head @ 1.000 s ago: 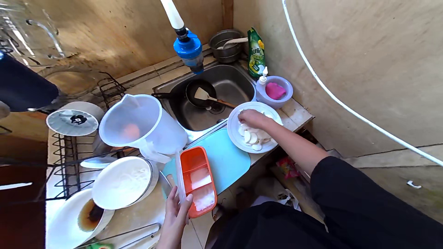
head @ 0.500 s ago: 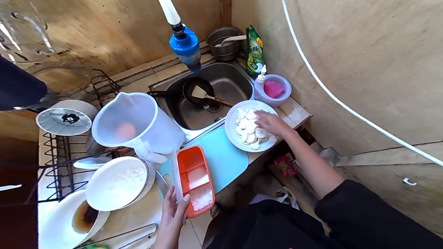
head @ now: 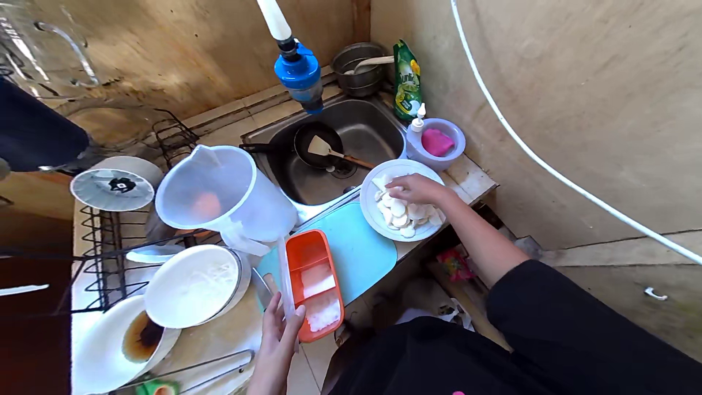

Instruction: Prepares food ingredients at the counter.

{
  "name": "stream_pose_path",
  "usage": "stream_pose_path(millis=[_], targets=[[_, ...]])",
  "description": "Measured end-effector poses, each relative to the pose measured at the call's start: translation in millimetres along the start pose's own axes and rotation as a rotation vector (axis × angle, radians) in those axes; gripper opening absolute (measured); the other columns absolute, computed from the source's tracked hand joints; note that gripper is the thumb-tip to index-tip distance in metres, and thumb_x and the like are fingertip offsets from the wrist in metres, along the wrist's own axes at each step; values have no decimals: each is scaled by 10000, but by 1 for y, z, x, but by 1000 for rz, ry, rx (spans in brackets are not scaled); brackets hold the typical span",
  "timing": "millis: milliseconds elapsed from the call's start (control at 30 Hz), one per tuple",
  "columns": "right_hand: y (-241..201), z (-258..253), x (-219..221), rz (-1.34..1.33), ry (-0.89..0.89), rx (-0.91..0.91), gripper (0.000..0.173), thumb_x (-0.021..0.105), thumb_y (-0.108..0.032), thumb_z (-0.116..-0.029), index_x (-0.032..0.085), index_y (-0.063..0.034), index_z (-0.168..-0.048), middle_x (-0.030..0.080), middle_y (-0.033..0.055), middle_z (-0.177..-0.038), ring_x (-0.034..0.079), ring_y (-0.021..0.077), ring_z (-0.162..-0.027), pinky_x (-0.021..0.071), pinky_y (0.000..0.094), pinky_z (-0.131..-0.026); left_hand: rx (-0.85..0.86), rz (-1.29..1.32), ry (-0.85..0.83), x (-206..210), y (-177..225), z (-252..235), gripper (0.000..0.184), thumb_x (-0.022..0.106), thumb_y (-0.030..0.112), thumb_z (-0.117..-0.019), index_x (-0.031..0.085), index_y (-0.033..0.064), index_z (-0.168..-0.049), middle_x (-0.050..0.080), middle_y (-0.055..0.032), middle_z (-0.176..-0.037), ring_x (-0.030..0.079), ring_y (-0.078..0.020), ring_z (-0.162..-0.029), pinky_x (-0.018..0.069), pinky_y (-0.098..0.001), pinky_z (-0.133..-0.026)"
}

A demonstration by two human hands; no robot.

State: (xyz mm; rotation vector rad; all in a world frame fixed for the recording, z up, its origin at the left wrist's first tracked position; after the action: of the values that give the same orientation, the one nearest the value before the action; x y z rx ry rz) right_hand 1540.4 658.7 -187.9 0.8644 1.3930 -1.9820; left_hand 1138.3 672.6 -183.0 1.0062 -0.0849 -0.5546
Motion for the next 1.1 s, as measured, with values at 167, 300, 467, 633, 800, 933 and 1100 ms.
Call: stream_pose_path(millis=[167, 300, 467, 633, 800, 933, 1100], targets=[[13, 52, 25, 149, -140, 216, 867, 736, -621, -865, 343, -396, -1604, 151, 319, -1669, 200, 580, -1497, 244, 750, -1138, -1, 13, 1, 0, -1, 0, 850, 580, 385, -923, 170, 125, -1622, 401, -198, -1542, 533, -264, -1300, 530, -443, -949], [20, 39, 41, 171, -24, 219, 736, 717, -565, -909, 409, -417, -1561, 210, 303, -1656, 181, 573, -1499, 276, 734, -1112, -5, -12, -10, 0, -2, 0, 849, 565, 375, -936, 147, 107, -1624, 364, -216, -1566, 508, -286, -1325, 515, -453, -966], [23, 19, 18, 11, 88, 158, 675, 831, -144, -857, 562, -285, -1459, 390, 333, -1528, 479, 544, -1316, 460, 666, -1021, 17, -37, -16, 1, 0, -1, 848, 563, 393, -937, 158, 96, -1620, 396, -222, -1544, 524, -283, -1306, 519, -450, -951], [19, 19, -12, -65, 139, 17, 558, 792, -41, -866, 627, -155, -1387, 617, 281, -1330, 602, 478, -1213, 472, 643, -1036, -1, -39, -18, 1, 1, -1, 851, 568, 374, -935, 150, 99, -1623, 382, -223, -1554, 508, -296, -1325, 508, -478, -969], [13, 29, -31, -16, 167, 6, 410, 705, -52, -943, 677, -125, -1346, 710, 202, -1239, 666, 422, -1155, 476, 632, -1035, 3, -33, -14, 0, 0, -1, 842, 564, 375, -937, 157, 101, -1621, 384, -219, -1552, 520, -285, -1311, 517, -461, -960], [11, 42, -43, 20, 246, -45, 248, 711, -4, -906, 745, -31, -1151, 744, 222, -1054, 710, 411, -1013, 526, 615, -939, 1, -27, -15, 0, -1, -3, 868, 578, 397, -923, 155, 106, -1622, 384, -205, -1556, 513, -275, -1322, 514, -453, -966], [10, 60, -26, -21, 97, 128, 674, 873, -169, -828, 586, -91, -1434, 583, 263, -1380, 597, 436, -1233, 482, 605, -1041, -3, -29, -28, 1, 1, -1, 873, 575, 386, -923, 139, 103, -1624, 381, -204, -1557, 518, -267, -1318, 518, -459, -969]])
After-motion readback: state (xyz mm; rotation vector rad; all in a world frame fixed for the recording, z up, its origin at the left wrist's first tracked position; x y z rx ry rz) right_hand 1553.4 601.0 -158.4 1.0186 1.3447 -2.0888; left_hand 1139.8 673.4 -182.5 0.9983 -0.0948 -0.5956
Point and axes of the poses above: each hand's wrist, its own z-axis away from the middle knuckle, its own x-axis out of the palm, y = z × x, the point moved 10 cm from there along -z, towards the middle knuckle
